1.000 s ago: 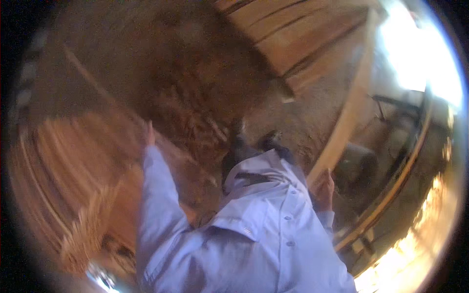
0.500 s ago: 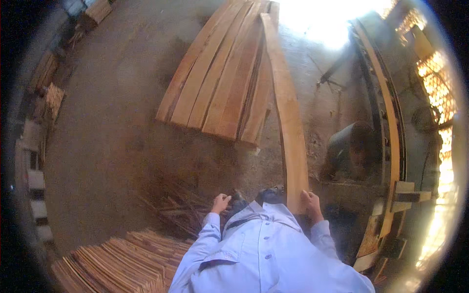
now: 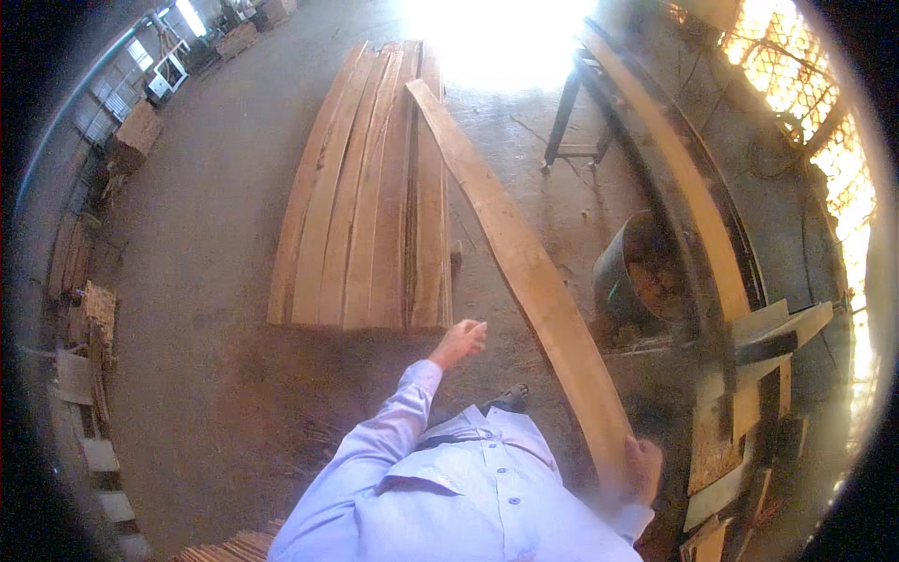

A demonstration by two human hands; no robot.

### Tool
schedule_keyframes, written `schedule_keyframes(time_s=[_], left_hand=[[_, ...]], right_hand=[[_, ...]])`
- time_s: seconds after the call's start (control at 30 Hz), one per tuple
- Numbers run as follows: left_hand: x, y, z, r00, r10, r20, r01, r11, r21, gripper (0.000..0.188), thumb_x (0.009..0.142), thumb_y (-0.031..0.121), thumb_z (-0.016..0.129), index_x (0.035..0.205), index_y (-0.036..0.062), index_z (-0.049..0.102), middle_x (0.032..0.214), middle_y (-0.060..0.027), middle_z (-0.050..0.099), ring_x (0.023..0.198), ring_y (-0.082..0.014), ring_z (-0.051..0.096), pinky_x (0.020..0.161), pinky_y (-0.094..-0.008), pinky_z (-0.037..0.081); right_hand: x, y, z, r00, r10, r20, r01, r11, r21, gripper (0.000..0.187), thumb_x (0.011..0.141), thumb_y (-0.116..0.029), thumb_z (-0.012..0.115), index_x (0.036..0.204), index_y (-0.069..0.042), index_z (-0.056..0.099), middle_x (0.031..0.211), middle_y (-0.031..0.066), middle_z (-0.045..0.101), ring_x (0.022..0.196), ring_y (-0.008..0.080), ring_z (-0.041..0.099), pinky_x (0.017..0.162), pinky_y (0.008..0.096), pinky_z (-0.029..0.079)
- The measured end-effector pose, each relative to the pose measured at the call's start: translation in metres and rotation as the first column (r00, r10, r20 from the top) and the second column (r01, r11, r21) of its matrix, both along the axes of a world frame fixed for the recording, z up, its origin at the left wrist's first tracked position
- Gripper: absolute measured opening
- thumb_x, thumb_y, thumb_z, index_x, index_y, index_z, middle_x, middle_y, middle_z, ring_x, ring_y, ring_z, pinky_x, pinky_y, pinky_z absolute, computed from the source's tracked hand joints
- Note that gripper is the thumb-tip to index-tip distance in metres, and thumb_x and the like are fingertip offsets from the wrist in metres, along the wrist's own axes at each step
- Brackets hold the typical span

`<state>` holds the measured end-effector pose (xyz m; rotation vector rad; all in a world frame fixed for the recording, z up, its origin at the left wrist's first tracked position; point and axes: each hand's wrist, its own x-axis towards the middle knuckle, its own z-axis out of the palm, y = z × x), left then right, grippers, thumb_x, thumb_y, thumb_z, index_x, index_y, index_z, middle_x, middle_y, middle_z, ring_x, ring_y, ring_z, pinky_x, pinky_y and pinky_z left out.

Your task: The person cuts wooden planks using a saw machine by feeding the boards through the blade, removing the cut pieces, and picking up additional planks from a stack to place onto the feeder track.

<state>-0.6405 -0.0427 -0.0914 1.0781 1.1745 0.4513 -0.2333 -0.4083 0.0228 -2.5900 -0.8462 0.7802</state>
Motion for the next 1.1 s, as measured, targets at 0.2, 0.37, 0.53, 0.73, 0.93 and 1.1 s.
schedule_keyframes(time_s=[0.2,0.37,0.53,0.73,0.93,1.1], left_hand=[[0.106,0.046,-0.018,0.929,-0.012,0.371,0.069,0.988,-0.141,0.058,0.097,0.049,0.055,0.13,0.001,0.051,0.114,-0.0108,0.061,0.092,-0.0202,0.064,0.077,-0.0351,0.054],[0.068,0.117,-0.121,0.892,-0.441,0.105,0.283,0.722,0.631,0.045,0.104,0.035,0.045,0.139,0.0074,0.046,0.115,-0.0044,0.061,0.098,-0.017,0.062,0.079,-0.0333,0.052],[0.11,0.158,-0.078,0.696,0.221,0.683,0.257,0.812,-0.525,0.042,0.104,0.016,0.037,0.145,0.0039,0.039,0.13,-0.0092,0.058,0.111,-0.0191,0.058,0.087,-0.035,0.053],[0.153,0.145,-0.033,0.937,0.078,0.341,-0.096,0.995,0.036,0.047,0.1,0.034,0.051,0.135,0.0024,0.05,0.136,-0.0116,0.056,0.121,-0.0275,0.055,0.104,-0.0437,0.045],[0.161,0.166,-0.047,0.7,0.523,0.486,-0.299,0.833,-0.465,0.043,0.099,0.031,0.054,0.131,0.0015,0.053,0.127,-0.0115,0.062,0.116,-0.0277,0.058,0.104,-0.0449,0.045],[0.129,0.155,-0.05,0.728,0.429,0.535,-0.231,0.888,-0.398,0.043,0.1,0.031,0.053,0.13,0.0,0.054,0.126,-0.0131,0.062,0.117,-0.0281,0.058,0.104,-0.0439,0.044]], right_hand=[[0.009,-0.047,0.049,0.985,-0.06,0.161,0.074,0.994,-0.081,0.036,0.081,-0.037,0.072,0.083,-0.001,0.073,0.079,0.0189,0.069,0.073,0.032,0.068,0.069,0.0413,0.051],[0.013,-0.023,0.078,0.993,-0.035,0.115,0.048,0.993,-0.108,0.042,0.079,-0.049,0.07,0.078,-0.006,0.07,0.08,0.0189,0.068,0.078,0.0374,0.066,0.069,0.0459,0.051],[0.016,-0.015,0.101,0.985,-0.154,0.083,0.16,0.984,-0.074,0.043,0.081,-0.047,0.069,0.082,-0.004,0.072,0.081,0.0202,0.068,0.074,0.0371,0.065,0.067,0.0452,0.05],[0.002,-0.045,0.064,0.908,-0.088,0.411,0.089,0.996,0.015,0.048,0.088,-0.045,0.062,0.064,-0.004,0.06,0.063,0.0196,0.059,0.058,0.0402,0.055,0.056,0.0494,0.044],[0.03,-0.023,0.102,0.939,-0.179,0.294,0.223,0.967,-0.122,0.049,0.084,-0.045,0.062,0.067,0.0,0.06,0.062,0.0241,0.053,0.055,0.0384,0.053,0.056,0.0451,0.044],[0.019,-0.009,0.113,0.716,-0.18,0.675,0.23,0.973,0.017,0.044,0.09,-0.039,0.062,0.07,0.0,0.06,0.064,0.0199,0.058,0.062,0.0404,0.056,0.059,0.0467,0.042]])
